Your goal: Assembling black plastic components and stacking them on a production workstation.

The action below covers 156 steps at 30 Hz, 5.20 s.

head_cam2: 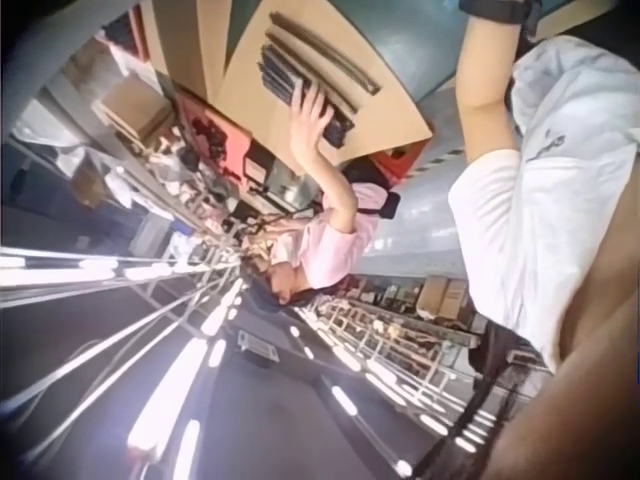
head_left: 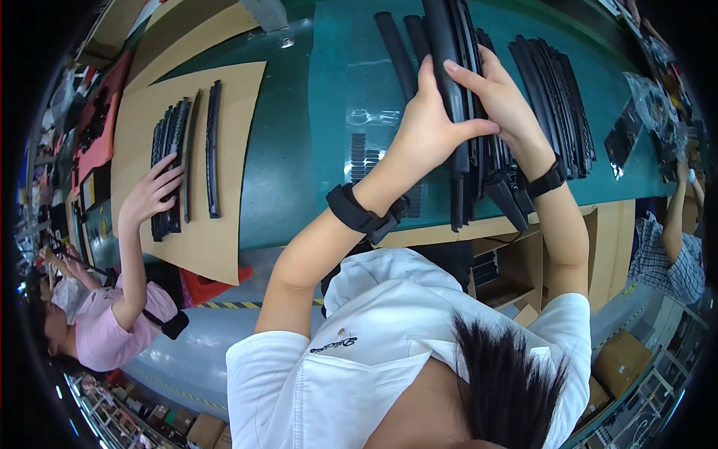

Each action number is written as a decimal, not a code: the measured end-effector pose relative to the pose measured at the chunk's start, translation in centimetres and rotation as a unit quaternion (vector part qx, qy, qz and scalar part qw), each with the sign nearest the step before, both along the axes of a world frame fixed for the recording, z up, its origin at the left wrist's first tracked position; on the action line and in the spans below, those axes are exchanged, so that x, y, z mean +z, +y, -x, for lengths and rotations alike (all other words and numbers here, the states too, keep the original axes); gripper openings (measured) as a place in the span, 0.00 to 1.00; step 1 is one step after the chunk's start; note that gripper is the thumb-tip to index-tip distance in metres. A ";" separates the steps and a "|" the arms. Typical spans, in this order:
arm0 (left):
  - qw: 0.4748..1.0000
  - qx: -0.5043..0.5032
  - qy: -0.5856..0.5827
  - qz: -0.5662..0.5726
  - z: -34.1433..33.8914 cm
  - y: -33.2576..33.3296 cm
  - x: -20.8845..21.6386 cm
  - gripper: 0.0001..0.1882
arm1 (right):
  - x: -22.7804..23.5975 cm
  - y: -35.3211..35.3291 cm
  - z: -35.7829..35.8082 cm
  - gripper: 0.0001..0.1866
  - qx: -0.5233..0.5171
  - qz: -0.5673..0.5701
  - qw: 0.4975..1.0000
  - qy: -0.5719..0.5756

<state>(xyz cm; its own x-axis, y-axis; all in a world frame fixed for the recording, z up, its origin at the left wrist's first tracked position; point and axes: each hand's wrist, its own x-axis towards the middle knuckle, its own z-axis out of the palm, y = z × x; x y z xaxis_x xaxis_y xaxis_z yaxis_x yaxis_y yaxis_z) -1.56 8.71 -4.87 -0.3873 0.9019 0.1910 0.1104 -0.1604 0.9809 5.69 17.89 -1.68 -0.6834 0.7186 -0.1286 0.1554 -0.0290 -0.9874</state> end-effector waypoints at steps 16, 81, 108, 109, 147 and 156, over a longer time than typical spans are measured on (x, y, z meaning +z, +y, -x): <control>0.860 -0.092 -0.481 0.139 4.4 -5.7 -0.6 0.17 | -4.4 4.8 -0.4 0.28 -0.002 -0.264 0.934 -0.242; 0.957 -0.089 -0.264 0.085 1.6 -10.5 -1.0 0.21 | -1.5 -10.8 1.3 0.21 0.041 0.144 0.984 0.098; 0.989 -0.073 -0.075 0.108 1.2 -10.8 -1.4 0.41 | -2.1 -11.3 1.4 0.13 0.033 0.092 0.991 0.086; 0.993 -0.075 -0.027 0.088 1.3 -10.7 -1.3 0.42 | -2.1 -11.3 1.4 0.13 0.034 0.094 0.991 0.085; 0.793 -0.149 0.589 0.039 12.2 -7.1 -1.5 0.07 | -3.5 -8.8 -2.9 0.12 0.108 0.285 0.930 0.207; 0.821 -0.194 0.536 0.035 12.4 -5.5 -3.5 0.06 | -5.3 -8.9 -2.9 0.12 0.081 0.284 0.935 0.197</control>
<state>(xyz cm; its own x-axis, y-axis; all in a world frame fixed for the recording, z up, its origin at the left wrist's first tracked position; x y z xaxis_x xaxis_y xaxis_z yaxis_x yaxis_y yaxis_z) -13.98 3.18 -8.42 0.2889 0.9409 0.1770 0.8704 -0.3351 0.3608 8.61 8.94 -6.97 -0.8524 0.4933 -0.1735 -0.1684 -0.5731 -0.8020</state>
